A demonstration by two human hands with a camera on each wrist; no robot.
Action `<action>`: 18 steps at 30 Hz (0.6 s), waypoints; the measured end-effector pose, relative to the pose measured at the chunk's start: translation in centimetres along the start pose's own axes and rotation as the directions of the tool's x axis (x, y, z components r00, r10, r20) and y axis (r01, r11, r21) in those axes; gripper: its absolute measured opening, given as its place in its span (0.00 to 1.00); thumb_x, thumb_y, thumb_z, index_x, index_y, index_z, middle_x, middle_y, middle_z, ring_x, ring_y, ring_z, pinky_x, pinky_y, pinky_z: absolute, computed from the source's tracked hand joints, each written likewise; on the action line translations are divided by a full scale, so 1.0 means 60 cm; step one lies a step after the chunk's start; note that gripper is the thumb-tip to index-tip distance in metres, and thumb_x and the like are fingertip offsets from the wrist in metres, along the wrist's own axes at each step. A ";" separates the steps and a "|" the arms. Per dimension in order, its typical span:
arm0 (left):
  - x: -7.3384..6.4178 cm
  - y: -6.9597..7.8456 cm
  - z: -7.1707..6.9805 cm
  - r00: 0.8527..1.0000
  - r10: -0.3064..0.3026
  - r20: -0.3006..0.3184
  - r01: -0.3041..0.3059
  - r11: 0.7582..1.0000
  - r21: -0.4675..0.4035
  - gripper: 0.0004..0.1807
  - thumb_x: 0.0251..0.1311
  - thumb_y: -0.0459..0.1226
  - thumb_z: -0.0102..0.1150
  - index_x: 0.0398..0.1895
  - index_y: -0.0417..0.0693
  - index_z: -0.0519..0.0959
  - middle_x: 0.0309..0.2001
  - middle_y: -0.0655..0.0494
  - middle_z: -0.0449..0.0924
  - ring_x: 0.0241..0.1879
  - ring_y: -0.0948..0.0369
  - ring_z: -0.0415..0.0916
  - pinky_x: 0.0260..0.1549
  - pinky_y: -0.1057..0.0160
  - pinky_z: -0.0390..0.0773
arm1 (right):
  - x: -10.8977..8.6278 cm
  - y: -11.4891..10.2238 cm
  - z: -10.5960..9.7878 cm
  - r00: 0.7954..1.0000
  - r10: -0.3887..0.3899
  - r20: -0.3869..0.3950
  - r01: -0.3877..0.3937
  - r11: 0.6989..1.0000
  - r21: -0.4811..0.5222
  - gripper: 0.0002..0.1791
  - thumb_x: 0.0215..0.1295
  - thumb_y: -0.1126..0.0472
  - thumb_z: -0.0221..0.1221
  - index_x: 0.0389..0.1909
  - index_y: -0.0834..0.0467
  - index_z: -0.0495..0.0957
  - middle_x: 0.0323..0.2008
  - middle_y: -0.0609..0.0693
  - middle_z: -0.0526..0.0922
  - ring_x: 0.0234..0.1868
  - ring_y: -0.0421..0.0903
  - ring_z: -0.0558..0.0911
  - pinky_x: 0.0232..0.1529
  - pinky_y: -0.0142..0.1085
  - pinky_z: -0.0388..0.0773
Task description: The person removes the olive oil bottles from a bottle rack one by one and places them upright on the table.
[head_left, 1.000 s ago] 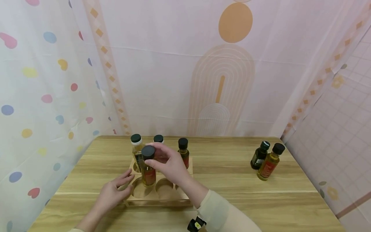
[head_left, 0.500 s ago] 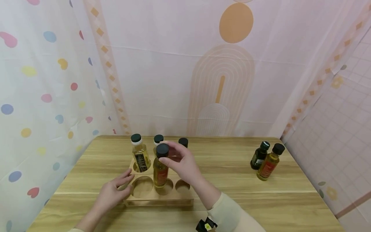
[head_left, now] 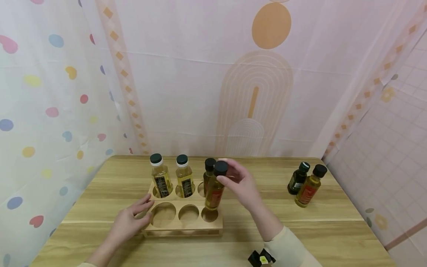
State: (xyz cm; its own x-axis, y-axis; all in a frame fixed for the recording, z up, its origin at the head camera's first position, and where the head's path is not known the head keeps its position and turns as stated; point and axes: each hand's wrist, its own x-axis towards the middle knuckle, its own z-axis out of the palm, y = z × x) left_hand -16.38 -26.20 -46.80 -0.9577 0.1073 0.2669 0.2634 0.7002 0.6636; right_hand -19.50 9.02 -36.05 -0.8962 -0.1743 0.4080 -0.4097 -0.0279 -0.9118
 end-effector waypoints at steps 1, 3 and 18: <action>0.000 0.000 0.000 1.000 0.001 0.000 -0.001 1.000 0.007 0.21 0.60 0.35 0.67 0.56 0.38 0.82 0.67 0.47 0.71 0.62 0.44 0.70 0.52 0.66 0.73 | -0.001 0.001 -0.009 1.000 -0.007 -0.012 0.007 1.000 0.000 0.24 0.59 0.75 0.65 0.58 0.67 0.75 0.47 0.62 0.84 0.45 0.43 0.83 0.50 0.38 0.79; 0.001 0.000 -0.001 1.000 0.004 0.001 -0.004 1.000 0.022 0.20 0.60 0.35 0.67 0.55 0.38 0.82 0.66 0.47 0.71 0.62 0.44 0.71 0.53 0.59 0.74 | -0.005 0.000 -0.026 0.999 -0.016 -0.033 0.016 1.000 -0.007 0.25 0.59 0.75 0.64 0.59 0.67 0.75 0.47 0.61 0.84 0.44 0.41 0.83 0.49 0.37 0.79; 0.000 0.000 -0.001 0.999 0.041 -0.033 -0.041 0.999 0.014 0.20 0.57 0.34 0.68 0.54 0.38 0.83 0.65 0.47 0.72 0.60 0.45 0.72 0.50 0.85 0.56 | -0.049 0.015 -0.139 0.978 0.116 -0.176 -0.153 0.964 -0.217 0.25 0.63 0.65 0.67 0.62 0.59 0.77 0.47 0.57 0.85 0.47 0.39 0.82 0.49 0.30 0.78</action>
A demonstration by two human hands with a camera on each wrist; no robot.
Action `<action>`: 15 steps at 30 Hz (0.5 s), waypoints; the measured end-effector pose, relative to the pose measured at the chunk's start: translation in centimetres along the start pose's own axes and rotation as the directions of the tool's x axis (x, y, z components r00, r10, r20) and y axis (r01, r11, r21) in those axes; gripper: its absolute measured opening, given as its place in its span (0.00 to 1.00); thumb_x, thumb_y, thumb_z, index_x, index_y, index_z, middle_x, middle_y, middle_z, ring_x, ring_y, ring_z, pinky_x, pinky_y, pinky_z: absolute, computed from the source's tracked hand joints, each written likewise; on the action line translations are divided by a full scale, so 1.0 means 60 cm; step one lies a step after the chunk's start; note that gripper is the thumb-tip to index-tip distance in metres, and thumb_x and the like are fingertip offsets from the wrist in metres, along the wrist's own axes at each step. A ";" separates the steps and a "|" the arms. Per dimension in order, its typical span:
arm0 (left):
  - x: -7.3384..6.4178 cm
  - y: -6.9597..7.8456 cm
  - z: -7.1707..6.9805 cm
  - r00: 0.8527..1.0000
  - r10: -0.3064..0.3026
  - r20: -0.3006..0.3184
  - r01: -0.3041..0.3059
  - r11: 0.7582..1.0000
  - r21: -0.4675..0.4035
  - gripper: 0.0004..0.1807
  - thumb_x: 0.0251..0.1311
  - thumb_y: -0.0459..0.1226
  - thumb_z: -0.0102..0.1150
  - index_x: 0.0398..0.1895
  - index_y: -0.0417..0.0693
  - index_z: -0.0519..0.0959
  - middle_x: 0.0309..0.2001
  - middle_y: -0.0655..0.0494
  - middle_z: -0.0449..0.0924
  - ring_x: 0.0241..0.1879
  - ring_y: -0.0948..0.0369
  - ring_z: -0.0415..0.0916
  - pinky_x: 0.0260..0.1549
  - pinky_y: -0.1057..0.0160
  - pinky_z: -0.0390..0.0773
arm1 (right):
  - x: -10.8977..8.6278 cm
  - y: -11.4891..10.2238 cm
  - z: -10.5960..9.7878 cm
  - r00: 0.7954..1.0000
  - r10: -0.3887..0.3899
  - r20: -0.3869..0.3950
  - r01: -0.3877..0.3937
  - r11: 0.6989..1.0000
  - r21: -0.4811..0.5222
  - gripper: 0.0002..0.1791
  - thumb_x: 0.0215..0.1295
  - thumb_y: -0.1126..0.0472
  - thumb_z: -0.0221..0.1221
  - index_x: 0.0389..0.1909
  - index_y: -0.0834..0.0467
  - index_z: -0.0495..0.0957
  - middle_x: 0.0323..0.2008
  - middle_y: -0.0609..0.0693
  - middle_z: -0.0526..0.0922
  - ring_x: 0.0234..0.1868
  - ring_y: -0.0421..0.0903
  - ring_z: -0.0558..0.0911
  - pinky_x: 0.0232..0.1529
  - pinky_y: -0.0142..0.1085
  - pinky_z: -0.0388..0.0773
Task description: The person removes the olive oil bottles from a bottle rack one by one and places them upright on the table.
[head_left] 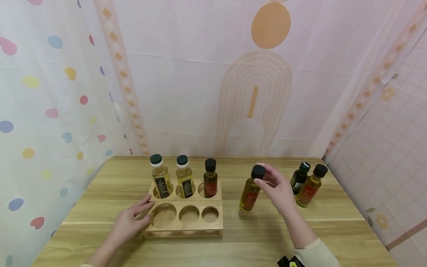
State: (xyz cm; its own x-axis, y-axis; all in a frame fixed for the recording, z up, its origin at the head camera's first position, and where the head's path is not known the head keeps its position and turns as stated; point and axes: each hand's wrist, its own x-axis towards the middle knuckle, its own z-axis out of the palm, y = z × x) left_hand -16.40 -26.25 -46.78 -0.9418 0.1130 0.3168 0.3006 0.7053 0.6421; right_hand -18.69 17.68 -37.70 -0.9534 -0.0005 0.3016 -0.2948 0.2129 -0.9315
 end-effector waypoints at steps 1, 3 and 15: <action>0.000 -0.001 0.000 1.000 -0.003 0.005 0.003 1.000 -0.006 0.20 0.58 0.34 0.68 0.54 0.38 0.83 0.65 0.47 0.72 0.60 0.44 0.72 0.50 0.85 0.56 | -0.003 0.004 -0.006 1.000 0.006 -0.007 -0.006 1.000 -0.009 0.25 0.63 0.64 0.67 0.62 0.59 0.76 0.47 0.57 0.85 0.47 0.39 0.82 0.48 0.29 0.77; 0.000 -0.002 0.000 1.000 -0.014 0.016 0.014 1.000 -0.016 0.20 0.58 0.35 0.68 0.54 0.38 0.82 0.66 0.47 0.72 0.61 0.44 0.71 0.50 0.84 0.57 | -0.007 0.013 -0.020 1.000 0.006 -0.020 -0.007 1.000 -0.026 0.26 0.63 0.64 0.67 0.62 0.59 0.76 0.48 0.56 0.85 0.47 0.37 0.82 0.48 0.28 0.77; 0.000 -0.001 -0.001 0.998 -0.050 0.029 0.050 0.998 -0.027 0.21 0.59 0.36 0.68 0.55 0.39 0.82 0.66 0.48 0.71 0.63 0.44 0.69 0.51 0.83 0.57 | -0.033 0.058 -0.094 0.984 -0.009 -0.180 -0.009 0.995 -0.095 0.23 0.66 0.64 0.64 0.61 0.63 0.75 0.42 0.31 0.83 0.42 0.32 0.81 0.40 0.25 0.77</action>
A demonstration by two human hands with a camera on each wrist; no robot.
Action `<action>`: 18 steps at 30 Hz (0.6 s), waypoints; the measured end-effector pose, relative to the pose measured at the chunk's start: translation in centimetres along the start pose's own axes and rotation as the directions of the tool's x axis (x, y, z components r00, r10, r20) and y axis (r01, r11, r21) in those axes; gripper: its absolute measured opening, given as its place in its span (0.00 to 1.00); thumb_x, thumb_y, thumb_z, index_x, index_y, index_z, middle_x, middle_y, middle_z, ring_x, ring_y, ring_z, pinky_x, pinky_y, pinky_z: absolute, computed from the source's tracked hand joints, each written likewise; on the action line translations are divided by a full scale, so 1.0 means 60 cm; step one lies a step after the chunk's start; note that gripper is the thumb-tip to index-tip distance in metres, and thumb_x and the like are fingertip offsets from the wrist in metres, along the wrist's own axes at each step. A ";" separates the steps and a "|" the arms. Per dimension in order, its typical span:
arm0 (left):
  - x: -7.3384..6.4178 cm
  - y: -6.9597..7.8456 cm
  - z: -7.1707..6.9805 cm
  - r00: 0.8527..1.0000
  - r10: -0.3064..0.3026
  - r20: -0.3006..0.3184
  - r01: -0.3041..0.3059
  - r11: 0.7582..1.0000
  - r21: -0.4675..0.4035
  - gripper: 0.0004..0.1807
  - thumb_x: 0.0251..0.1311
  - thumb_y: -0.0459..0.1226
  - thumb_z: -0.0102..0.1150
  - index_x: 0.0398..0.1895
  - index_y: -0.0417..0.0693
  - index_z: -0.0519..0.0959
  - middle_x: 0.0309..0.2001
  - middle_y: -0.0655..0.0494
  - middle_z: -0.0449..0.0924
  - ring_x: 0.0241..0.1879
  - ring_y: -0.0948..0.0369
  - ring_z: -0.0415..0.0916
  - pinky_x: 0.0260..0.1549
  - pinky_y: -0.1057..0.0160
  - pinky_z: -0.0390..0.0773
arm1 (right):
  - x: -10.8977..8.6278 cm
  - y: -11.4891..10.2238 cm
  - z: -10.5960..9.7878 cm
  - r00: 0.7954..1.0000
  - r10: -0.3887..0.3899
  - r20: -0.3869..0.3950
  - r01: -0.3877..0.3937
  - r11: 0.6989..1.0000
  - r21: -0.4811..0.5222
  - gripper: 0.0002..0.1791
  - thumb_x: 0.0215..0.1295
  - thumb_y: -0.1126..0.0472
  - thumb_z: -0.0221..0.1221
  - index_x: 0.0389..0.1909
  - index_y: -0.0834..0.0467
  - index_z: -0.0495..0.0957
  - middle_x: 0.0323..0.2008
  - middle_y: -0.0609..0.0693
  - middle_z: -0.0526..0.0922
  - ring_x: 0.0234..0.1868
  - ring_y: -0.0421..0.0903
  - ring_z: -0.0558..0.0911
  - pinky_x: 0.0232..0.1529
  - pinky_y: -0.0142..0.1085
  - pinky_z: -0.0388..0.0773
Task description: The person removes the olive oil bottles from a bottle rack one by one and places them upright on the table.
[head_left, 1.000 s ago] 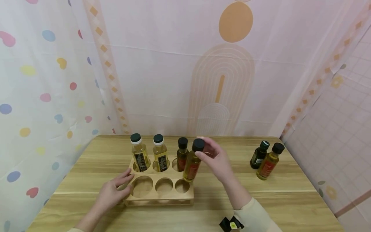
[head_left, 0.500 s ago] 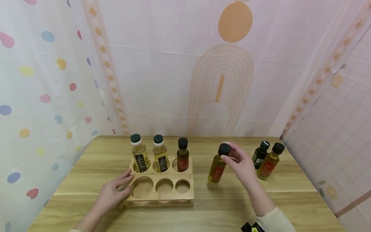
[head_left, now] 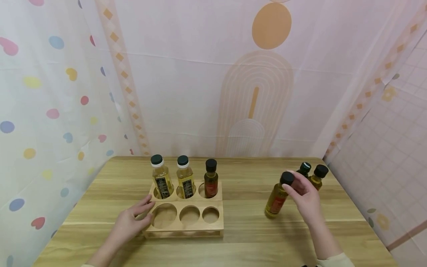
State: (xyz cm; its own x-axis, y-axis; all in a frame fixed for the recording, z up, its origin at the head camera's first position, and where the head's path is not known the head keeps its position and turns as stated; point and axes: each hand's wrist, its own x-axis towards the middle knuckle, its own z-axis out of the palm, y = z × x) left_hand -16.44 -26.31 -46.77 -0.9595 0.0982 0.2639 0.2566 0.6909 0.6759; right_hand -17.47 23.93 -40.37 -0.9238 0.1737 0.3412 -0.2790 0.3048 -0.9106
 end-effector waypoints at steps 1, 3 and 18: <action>0.000 0.000 0.000 1.000 0.002 -0.001 -0.002 1.000 0.001 0.21 0.59 0.36 0.68 0.55 0.39 0.82 0.66 0.48 0.72 0.63 0.44 0.69 0.51 0.83 0.57 | -0.001 0.002 -0.006 1.000 0.008 -0.009 -0.008 1.000 -0.005 0.23 0.66 0.64 0.64 0.61 0.63 0.74 0.41 0.31 0.83 0.41 0.32 0.81 0.39 0.25 0.77; 0.000 0.001 0.000 1.000 0.006 -0.002 -0.006 1.000 0.003 0.21 0.59 0.36 0.68 0.55 0.39 0.82 0.66 0.48 0.72 0.63 0.44 0.69 0.51 0.83 0.57 | -0.004 0.005 -0.017 0.999 0.028 -0.027 -0.028 0.999 -0.022 0.23 0.67 0.63 0.64 0.62 0.62 0.74 0.40 0.29 0.82 0.40 0.32 0.80 0.38 0.25 0.77; 0.000 -0.002 0.001 1.000 0.013 -0.008 -0.013 1.000 0.014 0.21 0.58 0.36 0.68 0.55 0.39 0.82 0.66 0.48 0.72 0.62 0.44 0.70 0.51 0.83 0.58 | -0.015 0.020 -0.077 0.985 0.055 -0.163 -0.061 0.998 -0.029 0.23 0.67 0.69 0.62 0.63 0.60 0.75 0.39 0.27 0.81 0.41 0.28 0.79 0.39 0.19 0.74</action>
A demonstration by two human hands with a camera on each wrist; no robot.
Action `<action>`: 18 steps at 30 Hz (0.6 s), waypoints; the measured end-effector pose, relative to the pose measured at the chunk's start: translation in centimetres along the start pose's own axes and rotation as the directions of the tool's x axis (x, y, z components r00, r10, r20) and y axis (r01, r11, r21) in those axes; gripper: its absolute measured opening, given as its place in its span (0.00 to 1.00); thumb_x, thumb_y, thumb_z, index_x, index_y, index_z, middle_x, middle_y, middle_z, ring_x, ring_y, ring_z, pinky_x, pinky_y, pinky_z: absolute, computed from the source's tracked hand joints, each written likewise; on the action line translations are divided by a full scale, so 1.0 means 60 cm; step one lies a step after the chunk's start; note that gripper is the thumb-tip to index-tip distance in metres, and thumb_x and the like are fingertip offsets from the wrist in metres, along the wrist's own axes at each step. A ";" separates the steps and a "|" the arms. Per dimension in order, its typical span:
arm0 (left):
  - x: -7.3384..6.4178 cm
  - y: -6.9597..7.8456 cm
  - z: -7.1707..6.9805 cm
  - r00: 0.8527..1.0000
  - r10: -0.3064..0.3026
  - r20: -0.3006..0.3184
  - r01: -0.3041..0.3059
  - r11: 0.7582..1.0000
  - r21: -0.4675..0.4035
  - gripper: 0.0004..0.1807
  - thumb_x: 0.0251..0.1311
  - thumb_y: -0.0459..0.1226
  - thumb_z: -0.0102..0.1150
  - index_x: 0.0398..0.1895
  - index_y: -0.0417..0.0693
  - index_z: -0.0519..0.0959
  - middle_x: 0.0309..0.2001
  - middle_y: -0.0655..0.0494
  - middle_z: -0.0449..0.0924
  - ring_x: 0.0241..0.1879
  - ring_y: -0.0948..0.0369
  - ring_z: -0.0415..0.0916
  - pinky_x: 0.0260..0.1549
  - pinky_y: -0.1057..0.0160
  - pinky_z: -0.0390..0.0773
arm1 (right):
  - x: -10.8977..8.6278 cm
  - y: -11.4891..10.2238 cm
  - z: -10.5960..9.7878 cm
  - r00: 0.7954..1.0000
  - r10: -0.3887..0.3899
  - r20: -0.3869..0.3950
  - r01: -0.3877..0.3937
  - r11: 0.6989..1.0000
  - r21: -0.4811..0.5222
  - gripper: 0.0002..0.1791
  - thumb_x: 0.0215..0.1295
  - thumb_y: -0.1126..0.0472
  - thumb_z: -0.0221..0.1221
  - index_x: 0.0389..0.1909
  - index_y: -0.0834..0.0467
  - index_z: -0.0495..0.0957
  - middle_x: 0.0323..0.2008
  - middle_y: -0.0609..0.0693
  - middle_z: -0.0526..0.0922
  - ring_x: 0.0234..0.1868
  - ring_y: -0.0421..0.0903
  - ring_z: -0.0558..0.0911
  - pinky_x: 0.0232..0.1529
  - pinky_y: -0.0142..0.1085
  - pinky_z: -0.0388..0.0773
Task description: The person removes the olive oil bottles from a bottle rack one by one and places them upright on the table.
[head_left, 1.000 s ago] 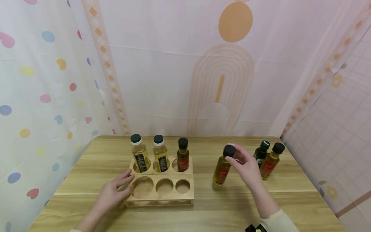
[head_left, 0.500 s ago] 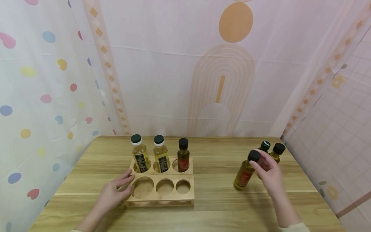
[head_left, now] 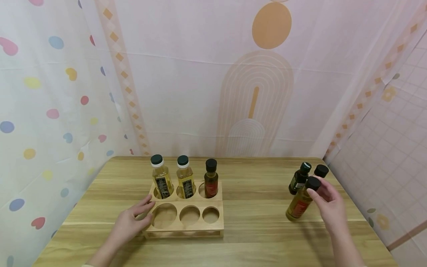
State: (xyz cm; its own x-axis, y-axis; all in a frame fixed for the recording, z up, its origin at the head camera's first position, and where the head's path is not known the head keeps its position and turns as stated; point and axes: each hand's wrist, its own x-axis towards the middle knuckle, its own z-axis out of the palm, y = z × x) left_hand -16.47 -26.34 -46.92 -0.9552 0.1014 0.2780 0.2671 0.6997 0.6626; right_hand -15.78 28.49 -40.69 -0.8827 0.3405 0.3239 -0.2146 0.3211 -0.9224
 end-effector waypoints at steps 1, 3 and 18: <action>0.000 0.000 0.000 1.000 0.001 0.002 -0.001 1.000 -0.001 0.21 0.58 0.36 0.68 0.55 0.39 0.82 0.66 0.48 0.72 0.62 0.44 0.70 0.51 0.83 0.58 | 0.000 0.001 -0.003 1.000 0.008 -0.007 -0.008 1.000 -0.003 0.24 0.67 0.68 0.62 0.63 0.60 0.75 0.39 0.26 0.81 0.41 0.28 0.79 0.40 0.19 0.74; 0.000 0.000 0.000 1.000 0.004 0.002 -0.004 1.000 -0.002 0.21 0.59 0.36 0.68 0.55 0.39 0.82 0.66 0.48 0.72 0.62 0.44 0.70 0.51 0.83 0.58 | 0.000 0.001 -0.010 0.999 0.030 -0.026 -0.030 0.999 0.015 0.23 0.66 0.69 0.62 0.63 0.59 0.76 0.39 0.27 0.81 0.41 0.27 0.79 0.40 0.18 0.73; -0.001 0.002 -0.001 1.000 0.002 0.007 -0.002 1.000 -0.012 0.21 0.59 0.35 0.67 0.55 0.38 0.82 0.66 0.47 0.72 0.62 0.43 0.70 0.51 0.83 0.58 | 0.006 0.010 -0.046 0.988 0.067 -0.139 -0.072 0.997 -0.033 0.21 0.66 0.69 0.63 0.59 0.53 0.79 0.36 0.24 0.79 0.39 0.24 0.78 0.39 0.16 0.71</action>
State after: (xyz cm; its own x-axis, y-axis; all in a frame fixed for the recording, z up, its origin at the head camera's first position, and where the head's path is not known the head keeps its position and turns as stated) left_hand -16.37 -26.33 -46.82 -0.9556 0.1077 0.2741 0.2702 0.6911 0.6704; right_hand -15.05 31.26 -40.54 -0.8286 0.4805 0.2874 -0.1362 0.3248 -0.9359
